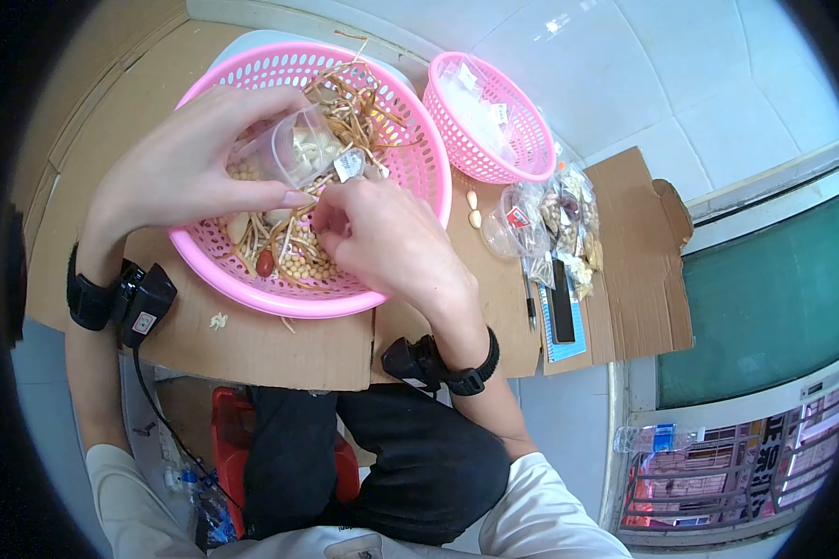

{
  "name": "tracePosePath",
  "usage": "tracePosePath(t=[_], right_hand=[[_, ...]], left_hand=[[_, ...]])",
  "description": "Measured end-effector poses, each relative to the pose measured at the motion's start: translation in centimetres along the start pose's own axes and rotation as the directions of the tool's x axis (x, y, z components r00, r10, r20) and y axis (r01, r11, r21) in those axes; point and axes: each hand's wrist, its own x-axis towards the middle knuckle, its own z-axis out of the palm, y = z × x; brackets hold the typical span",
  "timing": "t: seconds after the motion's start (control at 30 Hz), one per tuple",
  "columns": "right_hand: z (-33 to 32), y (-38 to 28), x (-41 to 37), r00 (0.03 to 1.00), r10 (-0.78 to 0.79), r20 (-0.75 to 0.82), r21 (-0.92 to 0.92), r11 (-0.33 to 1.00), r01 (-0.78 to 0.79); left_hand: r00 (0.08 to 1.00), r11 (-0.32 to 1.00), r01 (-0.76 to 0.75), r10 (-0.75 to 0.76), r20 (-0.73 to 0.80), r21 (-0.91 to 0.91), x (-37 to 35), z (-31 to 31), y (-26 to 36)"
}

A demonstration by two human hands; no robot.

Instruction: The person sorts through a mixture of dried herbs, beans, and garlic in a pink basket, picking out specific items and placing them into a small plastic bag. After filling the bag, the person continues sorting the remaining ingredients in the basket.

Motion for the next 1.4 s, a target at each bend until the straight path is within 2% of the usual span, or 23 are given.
tracePosePath(t=[0.1,0.17,0.4,0.7,0.8,0.87,1.4], right_hand=[[0.05,0.02,-0.05,1.000,-0.012,0.011,-0.015,1.000,0.012],[-0.07,-0.13,0.00,0.997,0.020,0.071,0.013,1.000,-0.021],[0.13,0.24,0.12,0.998,-0.023,0.051,0.046,0.999,0.021],[-0.07,-0.04,0.10,0.998,-0.039,0.056,0.056,0.998,0.036],[-0.10,-0.15,0.02,0.998,-0.049,0.049,0.055,0.997,0.046],[0.00,-0.02,-0.03,0.998,-0.059,-0.012,0.068,0.996,0.059],[-0.25,-0.26,-0.09,0.997,-0.070,-0.043,0.065,0.995,0.073]], left_hand=[[1.000,1.000,-0.004,0.004,-0.011,0.002,-0.02,0.06,-0.08],[1.000,1.000,0.007,-0.008,0.000,-0.018,0.03,-0.01,-0.02],[1.000,0.995,0.027,-0.026,0.015,-0.092,0.05,0.05,0.01],[1.000,0.998,0.011,-0.011,-0.005,-0.061,-0.05,0.08,-0.14],[1.000,0.997,0.011,-0.011,0.001,-0.071,-0.05,0.06,-0.16],[1.000,0.998,0.009,-0.009,0.002,-0.068,-0.05,0.07,-0.28],[0.999,0.993,0.047,-0.046,0.003,-0.110,-0.16,0.26,-0.21]])
